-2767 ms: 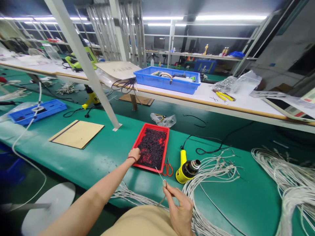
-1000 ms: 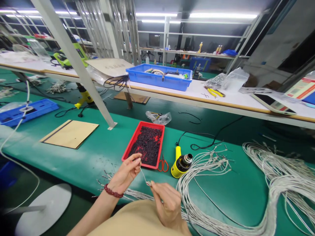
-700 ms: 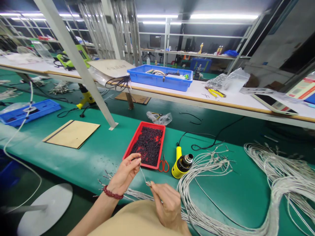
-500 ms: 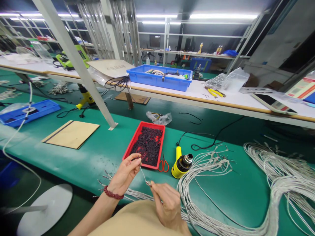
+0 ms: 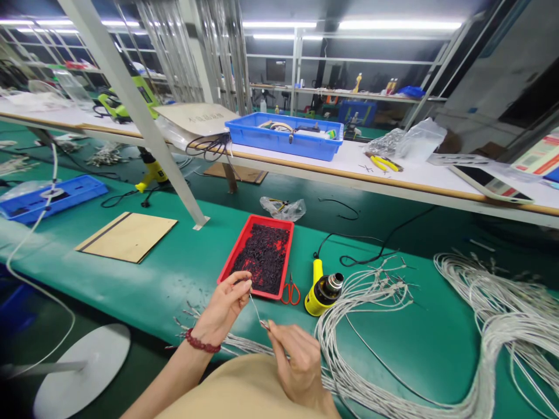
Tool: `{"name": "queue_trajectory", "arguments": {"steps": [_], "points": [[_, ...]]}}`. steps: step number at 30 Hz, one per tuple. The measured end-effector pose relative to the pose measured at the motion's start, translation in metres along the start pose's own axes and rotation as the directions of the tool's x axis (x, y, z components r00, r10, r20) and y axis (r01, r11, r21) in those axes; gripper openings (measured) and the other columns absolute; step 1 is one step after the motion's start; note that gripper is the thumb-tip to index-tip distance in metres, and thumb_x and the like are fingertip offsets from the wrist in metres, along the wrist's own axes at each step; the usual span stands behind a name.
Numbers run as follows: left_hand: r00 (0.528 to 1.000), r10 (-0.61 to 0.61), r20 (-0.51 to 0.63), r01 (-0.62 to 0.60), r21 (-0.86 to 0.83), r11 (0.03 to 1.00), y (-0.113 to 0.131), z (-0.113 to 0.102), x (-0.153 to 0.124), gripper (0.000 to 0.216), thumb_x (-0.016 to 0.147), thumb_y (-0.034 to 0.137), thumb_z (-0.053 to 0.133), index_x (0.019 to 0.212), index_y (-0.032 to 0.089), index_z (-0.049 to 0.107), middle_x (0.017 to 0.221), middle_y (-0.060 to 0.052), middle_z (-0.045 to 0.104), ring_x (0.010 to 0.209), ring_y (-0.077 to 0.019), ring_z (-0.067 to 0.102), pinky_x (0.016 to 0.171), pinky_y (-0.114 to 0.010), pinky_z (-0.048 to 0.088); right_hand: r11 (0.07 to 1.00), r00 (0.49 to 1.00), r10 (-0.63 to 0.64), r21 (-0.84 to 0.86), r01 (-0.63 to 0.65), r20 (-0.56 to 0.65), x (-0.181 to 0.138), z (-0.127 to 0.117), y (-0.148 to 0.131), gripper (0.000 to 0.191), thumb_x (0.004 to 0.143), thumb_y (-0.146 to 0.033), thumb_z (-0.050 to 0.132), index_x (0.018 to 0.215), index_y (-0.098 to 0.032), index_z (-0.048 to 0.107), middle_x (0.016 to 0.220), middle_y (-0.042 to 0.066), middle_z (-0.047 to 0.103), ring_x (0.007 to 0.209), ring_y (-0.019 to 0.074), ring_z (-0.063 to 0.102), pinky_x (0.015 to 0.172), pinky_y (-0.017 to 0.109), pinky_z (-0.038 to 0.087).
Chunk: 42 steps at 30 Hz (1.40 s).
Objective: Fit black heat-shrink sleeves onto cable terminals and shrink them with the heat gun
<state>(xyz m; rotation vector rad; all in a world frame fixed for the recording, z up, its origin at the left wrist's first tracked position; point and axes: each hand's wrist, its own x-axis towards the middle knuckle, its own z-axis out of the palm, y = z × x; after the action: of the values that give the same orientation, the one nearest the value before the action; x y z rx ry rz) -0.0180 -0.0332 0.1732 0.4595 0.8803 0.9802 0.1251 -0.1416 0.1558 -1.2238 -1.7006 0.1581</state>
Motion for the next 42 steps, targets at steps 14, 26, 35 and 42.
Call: {"name": "queue_trajectory", "arguments": {"steps": [14,26,35,42], "points": [[0.999,0.038,0.002,-0.038,0.031,0.999,-0.0011,-0.0006,0.0005,0.039,0.053,0.022,0.085,0.086,0.014,0.065,0.06,0.003,0.064,0.052,-0.0029,0.052,0.048,-0.011,0.038,1.0,1.0,0.019,-0.002,-0.019,0.009,-0.0026,-0.0001,0.0022,0.035,0.081,0.001,0.056,0.108,-0.018,0.064,0.087,0.006,0.073,0.07,0.0175,0.069,0.065,0.027,0.056],[0.999,0.051,0.0,-0.05,0.054,0.997,-0.0013,0.0003,-0.0006,0.037,0.054,0.023,0.085,0.085,0.015,0.065,0.06,0.003,0.063,0.052,-0.0031,0.052,0.048,-0.012,0.037,1.0,1.0,0.021,0.008,-0.021,0.004,-0.0028,0.0002,0.0017,0.037,0.079,0.0,0.057,0.109,-0.021,0.065,0.088,0.004,0.073,0.07,0.0178,0.069,0.064,0.027,0.057],[0.994,0.108,-0.01,-0.106,0.118,0.987,-0.0032,0.0,-0.0005,0.038,0.054,0.024,0.084,0.087,0.016,0.065,0.056,0.004,0.062,0.049,-0.0036,0.05,0.048,-0.014,0.036,0.999,0.999,0.036,0.008,-0.036,0.02,-0.0036,0.0004,0.0022,0.034,0.081,0.0,0.057,0.109,-0.019,0.064,0.088,0.005,0.073,0.07,0.0175,0.069,0.066,0.027,0.056],[0.976,0.219,-0.012,-0.208,0.266,0.941,-0.0021,0.0005,-0.0018,0.042,0.055,0.023,0.084,0.094,0.016,0.07,0.057,0.003,0.065,0.051,-0.0055,0.051,0.051,-0.016,0.038,0.992,0.992,0.125,0.015,-0.125,0.011,-0.0021,0.0003,0.0006,0.029,0.083,-0.003,0.057,0.106,-0.019,0.067,0.088,0.005,0.073,0.069,0.0178,0.068,0.065,0.027,0.055]]}}
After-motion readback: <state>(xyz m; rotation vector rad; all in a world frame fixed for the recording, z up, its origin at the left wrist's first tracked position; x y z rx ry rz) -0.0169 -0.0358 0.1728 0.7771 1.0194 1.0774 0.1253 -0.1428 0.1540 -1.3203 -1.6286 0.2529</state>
